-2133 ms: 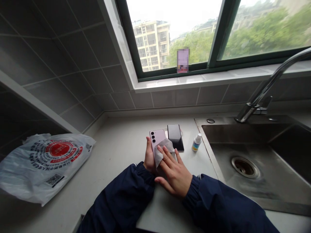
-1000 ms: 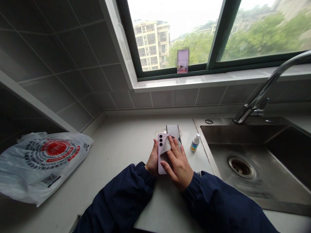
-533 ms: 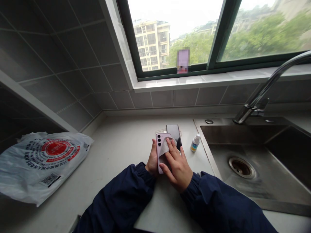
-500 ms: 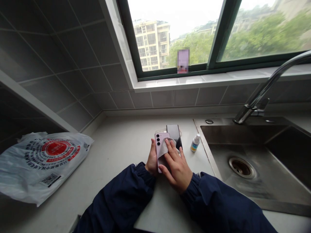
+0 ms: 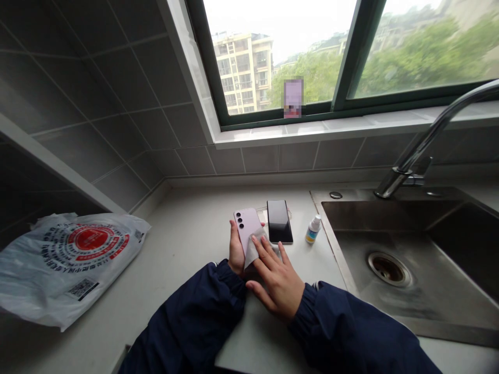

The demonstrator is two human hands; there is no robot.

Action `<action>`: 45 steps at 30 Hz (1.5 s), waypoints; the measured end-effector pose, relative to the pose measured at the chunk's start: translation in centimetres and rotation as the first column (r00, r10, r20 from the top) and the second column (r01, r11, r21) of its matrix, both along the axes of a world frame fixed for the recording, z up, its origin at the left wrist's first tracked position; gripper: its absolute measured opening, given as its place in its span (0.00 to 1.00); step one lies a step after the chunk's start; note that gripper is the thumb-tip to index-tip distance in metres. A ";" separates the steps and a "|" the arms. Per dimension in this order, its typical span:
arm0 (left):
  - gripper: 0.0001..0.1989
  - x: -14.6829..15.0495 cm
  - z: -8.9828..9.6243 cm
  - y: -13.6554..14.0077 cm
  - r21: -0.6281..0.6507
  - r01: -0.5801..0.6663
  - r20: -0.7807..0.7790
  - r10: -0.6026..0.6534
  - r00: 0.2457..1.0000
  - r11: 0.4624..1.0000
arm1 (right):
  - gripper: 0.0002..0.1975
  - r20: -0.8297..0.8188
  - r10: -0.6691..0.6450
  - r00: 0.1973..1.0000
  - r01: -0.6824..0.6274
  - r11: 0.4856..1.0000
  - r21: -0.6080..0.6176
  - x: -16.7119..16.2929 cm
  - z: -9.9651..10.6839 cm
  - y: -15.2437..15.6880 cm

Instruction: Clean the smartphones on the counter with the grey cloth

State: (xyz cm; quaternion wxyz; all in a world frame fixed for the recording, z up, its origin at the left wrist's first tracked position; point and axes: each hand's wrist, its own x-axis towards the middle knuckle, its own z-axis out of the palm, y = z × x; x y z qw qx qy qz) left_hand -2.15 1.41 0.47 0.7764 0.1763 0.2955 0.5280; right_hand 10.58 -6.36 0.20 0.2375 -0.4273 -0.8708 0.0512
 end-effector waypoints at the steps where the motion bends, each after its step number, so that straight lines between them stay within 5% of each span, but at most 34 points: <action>1: 0.40 0.2 -0.2 0.0 -0.015 0.024 0.011 -0.024 1.000 1.000 | 0.21 -0.007 0.005 1.000 -0.005 1.000 0.000 0.0 -0.1 0.0; 7: 0.34 1.2 -0.1 -1.1 -0.077 0.156 0.092 -0.148 0.985 0.985 | 0.28 -0.073 -0.012 0.997 0.013 1.000 0.009 0.4 -0.8 0.6; 14: 0.32 2.0 0.2 -2.5 0.124 0.323 0.099 -0.335 0.937 0.938 | 0.37 -0.179 -0.085 0.980 0.092 0.995 0.035 1.4 -0.5 1.7; 19: 0.27 2.2 0.2 -2.8 0.238 0.307 -0.022 -0.311 0.950 0.921 | 0.36 -0.267 -0.102 0.958 0.123 0.990 0.064 1.6 -0.4 1.8; 27: 0.27 2.0 0.5 -2.5 0.176 0.322 0.036 -0.333 0.942 0.930 | 0.35 -0.322 -0.065 0.945 0.090 0.994 0.061 1.7 -0.8 1.8; 36: 0.29 0.8 0.3 -0.7 0.087 0.016 0.052 -0.021 0.998 0.996 | 0.21 -0.329 0.028 0.944 -0.003 0.997 0.076 1.8 -0.7 2.0; 45: 0.29 0.4 -0.2 -0.2 0.029 -0.104 -0.036 0.105 0.994 0.994 | 0.16 -0.321 0.059 0.945 0.002 0.983 0.185 1.9 -0.1 1.8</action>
